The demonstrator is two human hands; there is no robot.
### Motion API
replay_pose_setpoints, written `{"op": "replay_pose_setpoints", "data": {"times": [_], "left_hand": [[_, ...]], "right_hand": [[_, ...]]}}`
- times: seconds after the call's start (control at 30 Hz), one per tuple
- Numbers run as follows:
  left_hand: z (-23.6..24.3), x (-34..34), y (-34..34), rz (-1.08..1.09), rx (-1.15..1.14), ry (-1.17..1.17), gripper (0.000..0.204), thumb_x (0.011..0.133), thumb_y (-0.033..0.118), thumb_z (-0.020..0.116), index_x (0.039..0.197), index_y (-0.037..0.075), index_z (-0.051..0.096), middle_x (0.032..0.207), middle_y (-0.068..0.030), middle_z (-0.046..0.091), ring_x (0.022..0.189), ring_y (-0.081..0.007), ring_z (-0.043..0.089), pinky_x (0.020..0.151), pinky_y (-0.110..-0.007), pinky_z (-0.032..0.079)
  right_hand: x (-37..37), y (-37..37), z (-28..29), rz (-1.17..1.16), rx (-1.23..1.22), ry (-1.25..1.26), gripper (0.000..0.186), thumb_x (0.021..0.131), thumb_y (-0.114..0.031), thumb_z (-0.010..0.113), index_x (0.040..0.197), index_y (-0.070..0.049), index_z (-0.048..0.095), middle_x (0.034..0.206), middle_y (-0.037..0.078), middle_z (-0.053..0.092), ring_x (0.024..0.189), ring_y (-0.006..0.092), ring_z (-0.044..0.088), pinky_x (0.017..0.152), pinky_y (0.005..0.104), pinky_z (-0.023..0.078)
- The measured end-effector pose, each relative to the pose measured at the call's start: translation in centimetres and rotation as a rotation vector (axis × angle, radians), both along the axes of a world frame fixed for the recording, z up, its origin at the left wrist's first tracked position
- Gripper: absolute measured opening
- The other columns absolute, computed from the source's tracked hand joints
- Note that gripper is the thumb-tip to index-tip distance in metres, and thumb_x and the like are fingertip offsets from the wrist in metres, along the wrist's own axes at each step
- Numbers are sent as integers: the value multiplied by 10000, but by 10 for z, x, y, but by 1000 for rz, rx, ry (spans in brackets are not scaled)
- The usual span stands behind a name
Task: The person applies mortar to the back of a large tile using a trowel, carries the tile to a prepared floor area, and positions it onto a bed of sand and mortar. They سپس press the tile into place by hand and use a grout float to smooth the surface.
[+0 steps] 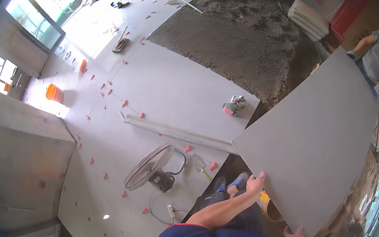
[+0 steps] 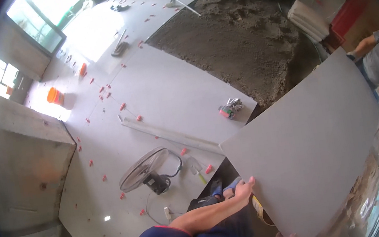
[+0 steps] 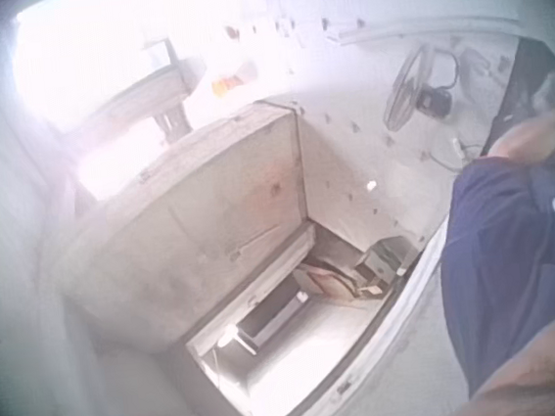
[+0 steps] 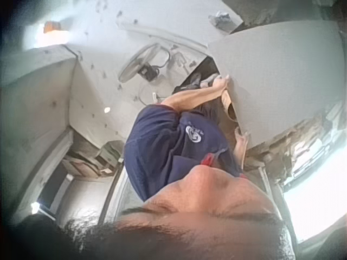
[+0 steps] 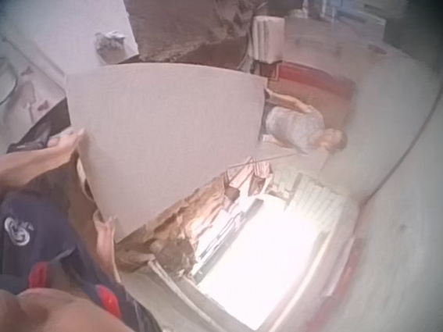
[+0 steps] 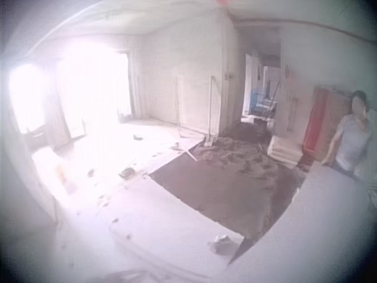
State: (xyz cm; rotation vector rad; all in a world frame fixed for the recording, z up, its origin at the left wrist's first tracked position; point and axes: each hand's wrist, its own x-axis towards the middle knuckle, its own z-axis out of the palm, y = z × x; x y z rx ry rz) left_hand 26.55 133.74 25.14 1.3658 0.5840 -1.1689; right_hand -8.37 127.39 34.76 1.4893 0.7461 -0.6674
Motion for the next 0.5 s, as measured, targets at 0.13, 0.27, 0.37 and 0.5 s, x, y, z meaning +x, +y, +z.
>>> {"op": "replay_pose_setpoints", "data": {"times": [0.13, 0.27, 0.37, 0.5], "left_hand": [[4, 21, -9, 18, 1, -26, 408, 895, 305, 613, 1105, -40, 558, 1025, -113, 623, 922, -201, 570, 820, -325, 440], [-2, 28, -14, 0, -18, 15, 411, 896, 298, 612, 1120, -42, 554, 1041, -121, 622, 943, -205, 567, 835, -325, 434], [-15, 27, -20, 29, 1, 34, 409, 838, 389, 652, 1003, 16, 618, 828, -52, 639, 706, -155, 581, 658, -305, 460], [-23, 25, -27, 40, 17, -105, 427, 831, 395, 659, 1016, 11, 619, 842, -53, 646, 714, -157, 589, 661, -299, 462]], "right_hand": [[16, 5, 3, 35, -68, 7, 494, 847, -366, 566, 1233, -66, 500, 1138, 206, 559, 1025, 367, 526, 884, 441, 458], [25, 7, 6, 49, -112, 27, 493, 862, -368, 543, 1245, -61, 492, 1159, 214, 548, 1043, 375, 520, 892, 453, 454], [27, 6, 5, 89, -143, 31, 493, 874, -370, 526, 1254, -58, 485, 1175, 220, 540, 1057, 380, 515, 897, 462, 452], [28, -3, 8, 116, -155, 30, 494, 889, -372, 503, 1265, -53, 477, 1197, 228, 529, 1076, 388, 508, 904, 474, 448]]}}
